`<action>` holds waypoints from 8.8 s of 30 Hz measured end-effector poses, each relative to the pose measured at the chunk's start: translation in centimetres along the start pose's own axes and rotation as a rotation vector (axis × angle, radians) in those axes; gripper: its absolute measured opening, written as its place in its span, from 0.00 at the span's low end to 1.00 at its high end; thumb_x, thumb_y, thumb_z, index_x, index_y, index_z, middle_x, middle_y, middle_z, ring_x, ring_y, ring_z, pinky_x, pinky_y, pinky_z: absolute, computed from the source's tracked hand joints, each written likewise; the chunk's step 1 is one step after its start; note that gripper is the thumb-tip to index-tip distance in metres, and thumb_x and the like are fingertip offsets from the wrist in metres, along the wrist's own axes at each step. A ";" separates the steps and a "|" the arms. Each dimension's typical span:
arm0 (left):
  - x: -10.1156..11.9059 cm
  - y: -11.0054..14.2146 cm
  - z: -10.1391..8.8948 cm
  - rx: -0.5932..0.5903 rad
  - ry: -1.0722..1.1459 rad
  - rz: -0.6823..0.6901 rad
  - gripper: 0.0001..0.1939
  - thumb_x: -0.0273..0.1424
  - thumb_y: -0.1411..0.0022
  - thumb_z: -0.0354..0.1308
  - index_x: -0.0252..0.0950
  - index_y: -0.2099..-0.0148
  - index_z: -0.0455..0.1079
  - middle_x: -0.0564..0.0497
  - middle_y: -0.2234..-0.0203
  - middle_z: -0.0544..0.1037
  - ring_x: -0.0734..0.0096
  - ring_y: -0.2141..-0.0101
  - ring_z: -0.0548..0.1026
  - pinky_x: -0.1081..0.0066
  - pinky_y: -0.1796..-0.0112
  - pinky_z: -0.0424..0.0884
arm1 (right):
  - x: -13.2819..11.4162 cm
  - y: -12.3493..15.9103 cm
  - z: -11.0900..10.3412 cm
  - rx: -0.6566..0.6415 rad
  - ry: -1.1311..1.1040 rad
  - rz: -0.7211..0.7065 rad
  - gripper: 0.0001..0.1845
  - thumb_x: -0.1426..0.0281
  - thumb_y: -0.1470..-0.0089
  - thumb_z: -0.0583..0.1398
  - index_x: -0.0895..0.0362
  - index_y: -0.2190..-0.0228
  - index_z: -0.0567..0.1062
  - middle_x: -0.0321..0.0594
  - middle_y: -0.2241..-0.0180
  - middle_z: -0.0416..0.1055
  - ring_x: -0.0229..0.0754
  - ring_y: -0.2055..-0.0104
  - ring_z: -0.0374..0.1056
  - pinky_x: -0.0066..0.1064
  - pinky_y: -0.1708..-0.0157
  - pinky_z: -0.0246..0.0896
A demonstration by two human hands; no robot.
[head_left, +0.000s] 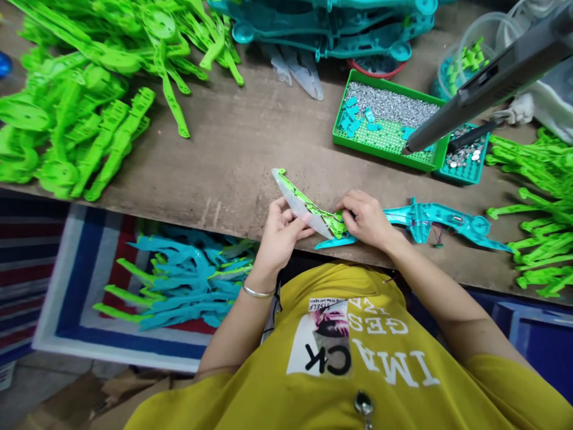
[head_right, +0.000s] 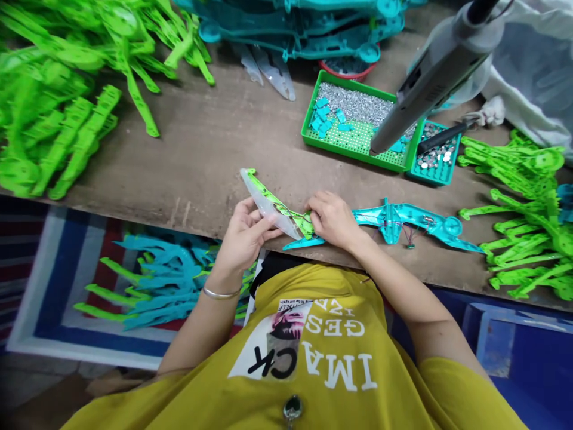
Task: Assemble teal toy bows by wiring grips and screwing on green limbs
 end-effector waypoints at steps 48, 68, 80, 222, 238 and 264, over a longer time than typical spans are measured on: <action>0.4 0.5 0.0 -0.061 -0.591 0.032 0.55 0.37 0.34 0.60 0.40 0.23 0.22 0.60 0.74 0.77 0.69 0.74 0.81 0.70 0.67 0.80 | -1.3 0.2 0.5 -0.063 0.160 -0.172 0.22 0.77 0.37 0.52 0.60 0.48 0.80 0.47 0.62 0.78 0.48 0.62 0.64 0.39 0.60 0.58; 7.5 -5.6 -5.0 0.251 -1.179 0.777 0.12 0.38 0.30 0.57 0.37 0.50 0.72 0.42 0.54 0.80 0.56 0.51 0.77 0.56 0.48 0.70 | -1.0 0.0 0.3 -0.101 0.031 -0.155 0.22 0.80 0.38 0.52 0.59 0.48 0.79 0.47 0.62 0.76 0.48 0.58 0.69 0.44 0.56 0.69; 15.6 -14.1 -13.3 0.717 -0.969 0.573 0.13 0.33 0.28 0.54 0.31 0.66 0.67 0.56 0.67 0.76 0.70 0.42 0.70 0.66 0.51 0.57 | -1.0 -0.3 -2.1 0.061 0.080 -0.158 0.16 0.74 0.33 0.54 0.60 0.49 0.77 0.50 0.57 0.75 0.49 0.56 0.72 0.43 0.55 0.71; -0.6 -3.5 6.1 0.040 0.157 -0.012 0.35 0.41 0.67 0.82 0.36 0.60 0.68 0.53 0.69 0.80 0.66 0.68 0.81 0.63 0.66 0.82 | 4.5 -3.2 -5.6 -0.633 -0.779 0.398 0.24 0.61 0.57 0.74 0.58 0.58 0.84 0.38 0.62 0.83 0.35 0.67 0.71 0.27 0.63 0.67; -0.9 -3.8 6.6 0.094 0.141 0.007 0.36 0.43 0.63 0.81 0.37 0.57 0.66 0.50 0.62 0.82 0.66 0.66 0.82 0.61 0.63 0.83 | 3.4 -0.8 -7.2 0.203 -0.287 0.365 0.08 0.66 0.45 0.63 0.56 0.63 0.75 0.41 0.63 0.77 0.42 0.62 0.71 0.36 0.57 0.68; -2.1 0.8 5.6 0.021 -1.215 0.960 0.35 0.50 0.35 0.64 0.30 0.38 0.67 0.50 0.69 0.80 0.64 0.68 0.79 0.65 0.62 0.65 | 7.4 -8.6 -9.6 0.947 -0.586 0.092 0.16 0.53 0.47 0.66 0.51 0.66 0.73 0.27 0.82 0.65 0.38 0.79 0.68 0.34 0.72 0.67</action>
Point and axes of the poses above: each hand's wrist, its own y-axis away from the middle knuckle, its own z-axis out of the palm, x = y × z, the point moved 2 cm from there along -y, towards the middle knuckle
